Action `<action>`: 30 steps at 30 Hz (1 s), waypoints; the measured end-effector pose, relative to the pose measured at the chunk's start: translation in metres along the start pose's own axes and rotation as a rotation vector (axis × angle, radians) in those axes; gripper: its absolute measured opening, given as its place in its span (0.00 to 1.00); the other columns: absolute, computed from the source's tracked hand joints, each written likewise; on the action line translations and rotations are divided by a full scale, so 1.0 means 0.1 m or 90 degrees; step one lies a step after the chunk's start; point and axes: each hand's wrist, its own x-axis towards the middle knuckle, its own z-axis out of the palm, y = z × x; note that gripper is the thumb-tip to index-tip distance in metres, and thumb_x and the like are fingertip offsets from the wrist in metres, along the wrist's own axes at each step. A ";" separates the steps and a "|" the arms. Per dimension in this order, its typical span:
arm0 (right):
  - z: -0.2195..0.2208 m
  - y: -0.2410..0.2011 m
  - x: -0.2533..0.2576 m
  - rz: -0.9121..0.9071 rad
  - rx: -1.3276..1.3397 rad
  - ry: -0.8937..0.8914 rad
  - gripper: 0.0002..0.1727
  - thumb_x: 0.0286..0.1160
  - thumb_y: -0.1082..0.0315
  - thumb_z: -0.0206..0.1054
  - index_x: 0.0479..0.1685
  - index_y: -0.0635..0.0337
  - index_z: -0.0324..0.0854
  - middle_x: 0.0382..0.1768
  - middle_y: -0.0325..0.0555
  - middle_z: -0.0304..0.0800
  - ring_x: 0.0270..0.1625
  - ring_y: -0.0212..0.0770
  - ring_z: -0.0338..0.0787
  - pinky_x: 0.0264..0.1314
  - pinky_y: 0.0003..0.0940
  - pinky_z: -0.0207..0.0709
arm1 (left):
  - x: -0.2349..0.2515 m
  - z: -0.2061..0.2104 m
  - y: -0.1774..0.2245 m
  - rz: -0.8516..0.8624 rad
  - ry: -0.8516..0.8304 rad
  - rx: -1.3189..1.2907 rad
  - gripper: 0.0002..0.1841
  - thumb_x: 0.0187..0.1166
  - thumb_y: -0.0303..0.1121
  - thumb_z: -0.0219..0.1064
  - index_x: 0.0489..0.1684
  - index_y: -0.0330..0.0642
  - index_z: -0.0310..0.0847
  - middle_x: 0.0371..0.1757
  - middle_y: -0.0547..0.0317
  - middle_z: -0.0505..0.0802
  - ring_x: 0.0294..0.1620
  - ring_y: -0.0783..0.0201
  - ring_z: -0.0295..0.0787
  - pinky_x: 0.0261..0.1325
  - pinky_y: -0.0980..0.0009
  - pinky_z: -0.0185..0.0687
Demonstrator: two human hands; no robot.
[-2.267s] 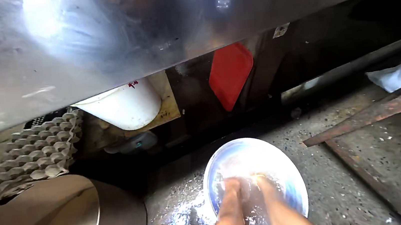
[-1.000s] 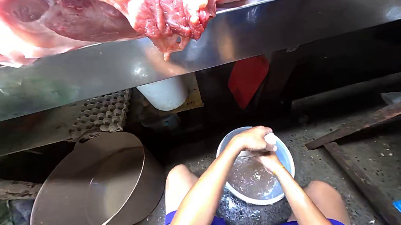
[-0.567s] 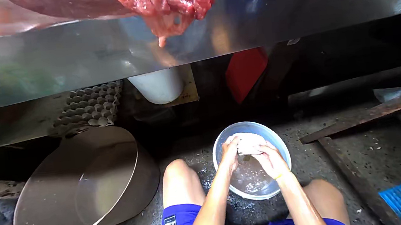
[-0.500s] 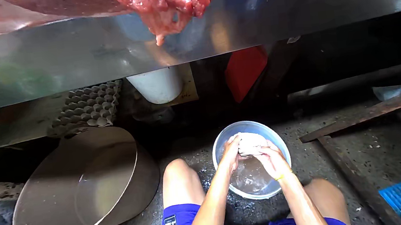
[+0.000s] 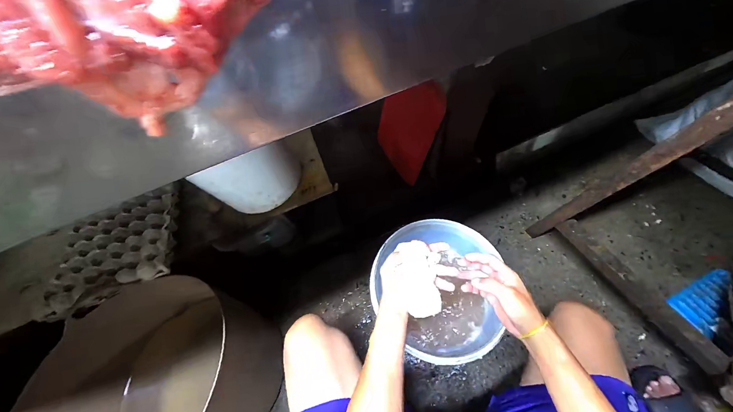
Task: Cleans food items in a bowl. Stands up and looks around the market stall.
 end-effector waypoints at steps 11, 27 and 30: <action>0.08 0.05 0.24 0.128 0.095 -0.364 0.17 0.80 0.70 0.54 0.63 0.62 0.80 0.41 0.39 0.92 0.40 0.33 0.91 0.46 0.34 0.87 | -0.15 0.02 0.00 0.012 0.005 0.072 0.22 0.74 0.51 0.59 0.42 0.45 0.94 0.30 0.58 0.95 0.29 0.66 0.92 0.32 0.70 0.88; -0.04 -0.14 0.11 0.102 0.313 -0.117 0.11 0.89 0.69 0.47 0.45 0.53 0.77 0.19 0.28 0.75 0.17 0.23 0.72 0.19 0.17 0.68 | -0.22 0.17 0.07 -0.008 -0.013 0.105 0.33 0.79 0.40 0.37 0.78 0.39 0.77 0.63 0.46 0.94 0.50 0.55 0.97 0.45 0.63 0.93; -0.06 -0.17 0.13 0.094 0.262 -0.066 0.12 0.90 0.69 0.47 0.45 0.56 0.76 0.21 0.31 0.76 0.17 0.24 0.73 0.19 0.17 0.69 | -0.20 0.14 0.09 -0.034 -0.056 0.107 0.33 0.81 0.44 0.37 0.84 0.42 0.70 0.71 0.45 0.90 0.55 0.49 0.96 0.46 0.56 0.93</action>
